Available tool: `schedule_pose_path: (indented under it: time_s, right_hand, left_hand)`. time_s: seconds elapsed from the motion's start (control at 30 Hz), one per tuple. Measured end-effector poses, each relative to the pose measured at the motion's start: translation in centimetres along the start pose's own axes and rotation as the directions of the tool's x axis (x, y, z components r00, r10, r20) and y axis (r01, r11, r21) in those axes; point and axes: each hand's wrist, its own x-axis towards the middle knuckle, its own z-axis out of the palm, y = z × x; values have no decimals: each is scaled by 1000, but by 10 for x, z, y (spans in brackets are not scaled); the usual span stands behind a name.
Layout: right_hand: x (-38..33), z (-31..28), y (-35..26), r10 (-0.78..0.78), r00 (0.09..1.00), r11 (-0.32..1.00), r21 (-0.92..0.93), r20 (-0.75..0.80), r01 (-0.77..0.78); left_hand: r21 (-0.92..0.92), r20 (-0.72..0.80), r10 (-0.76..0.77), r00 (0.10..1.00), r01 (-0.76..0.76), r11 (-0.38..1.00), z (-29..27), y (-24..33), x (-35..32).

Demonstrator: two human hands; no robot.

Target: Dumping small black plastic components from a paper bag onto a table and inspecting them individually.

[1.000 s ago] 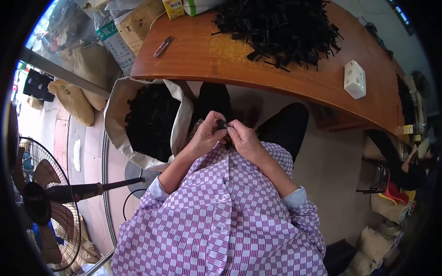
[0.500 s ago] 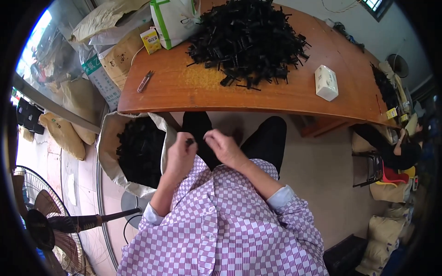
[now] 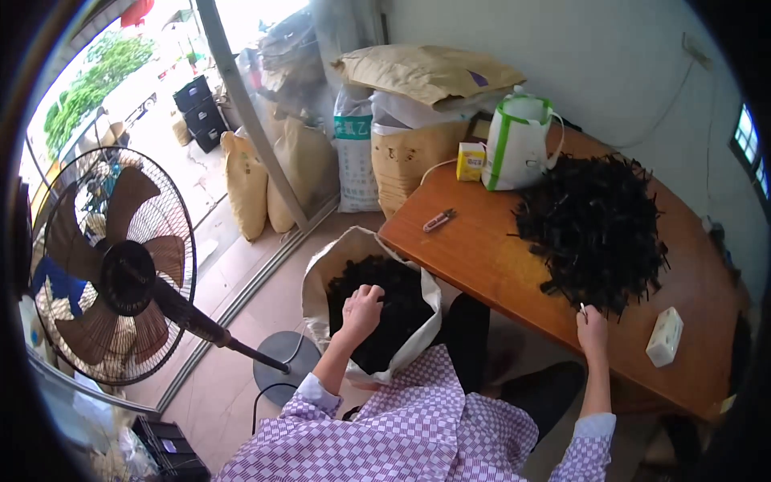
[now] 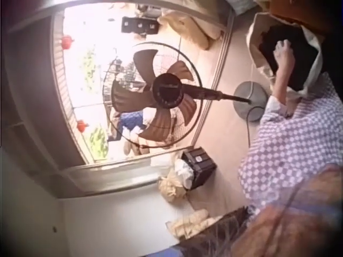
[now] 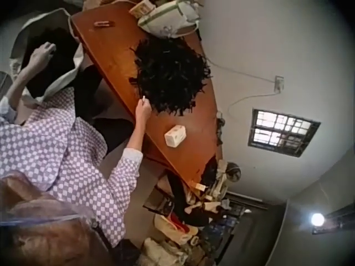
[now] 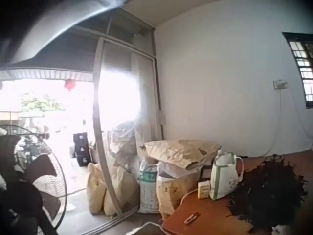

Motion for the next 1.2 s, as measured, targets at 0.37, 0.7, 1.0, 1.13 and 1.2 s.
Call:
schedule_pose_path:
  time_s: [0.37,0.7,1.0,1.13,1.2]
  right_hand:
    - [34,-18,-78,309,847,91,873,433,-479]
    - [-64,28,-168,-70,972,648,751,225,-128]
    - [-94,33,-178,78,939,506,798,335,-327]
    - [-106,36,-174,106,946,497,808,305,-316]
    - [-110,39,-172,79,962,539,801,261,-261]
  left_hand:
    - [-868,494,300,816,440,231,10,126,26]
    - [-698,537,418,733,664,-267,41,169,1]
    - [-619,476,526,705,693,-369,37,150,-14]
    - [-588,519,528,672,729,-350,40,149,-15]
    - [-587,526,526,668,733,-345,46,150,-18]
